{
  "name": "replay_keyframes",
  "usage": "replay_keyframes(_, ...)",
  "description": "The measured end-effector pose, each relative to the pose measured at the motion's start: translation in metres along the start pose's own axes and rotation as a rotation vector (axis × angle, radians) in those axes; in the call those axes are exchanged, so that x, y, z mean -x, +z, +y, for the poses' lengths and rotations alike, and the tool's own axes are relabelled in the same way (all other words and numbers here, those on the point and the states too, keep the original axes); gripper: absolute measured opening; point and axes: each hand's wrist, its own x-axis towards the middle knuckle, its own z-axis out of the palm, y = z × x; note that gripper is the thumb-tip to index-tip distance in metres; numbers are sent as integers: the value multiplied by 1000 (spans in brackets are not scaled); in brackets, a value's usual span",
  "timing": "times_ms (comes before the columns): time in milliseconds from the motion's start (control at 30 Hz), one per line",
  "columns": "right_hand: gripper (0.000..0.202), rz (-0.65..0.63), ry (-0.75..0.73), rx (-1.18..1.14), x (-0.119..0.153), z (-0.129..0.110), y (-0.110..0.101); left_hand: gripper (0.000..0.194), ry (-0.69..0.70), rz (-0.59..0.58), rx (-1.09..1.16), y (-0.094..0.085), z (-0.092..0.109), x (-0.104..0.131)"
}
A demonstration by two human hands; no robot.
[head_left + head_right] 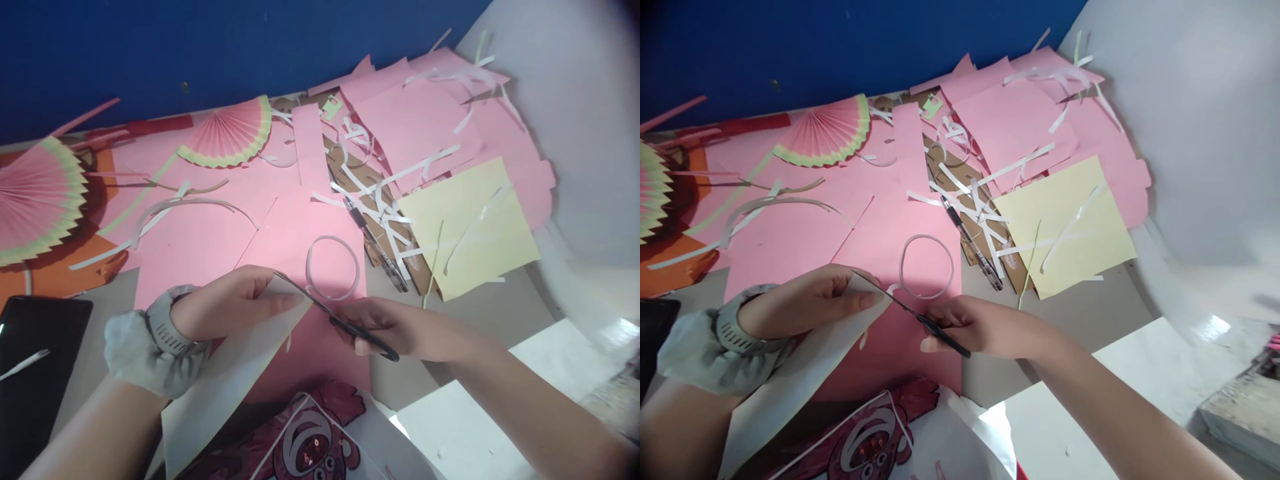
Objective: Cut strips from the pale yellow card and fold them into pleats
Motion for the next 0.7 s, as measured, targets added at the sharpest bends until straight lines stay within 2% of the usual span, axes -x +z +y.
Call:
replay_keyframes(300,42,14,6,14,1,-1,0,33,-1,-7,6,-1,-1,-1)
replay_keyframes(500,46,152,19,2,2,3,5,34,-8,-5,13,0,-3,-1)
replay_keyframes(600,46,118,12,-6,2,3,5,35,-10,-8,15,0,-2,0)
replay_keyframes(700,45,27,13,7,1,2,2,35,-10,-8,16,0,-2,-1)
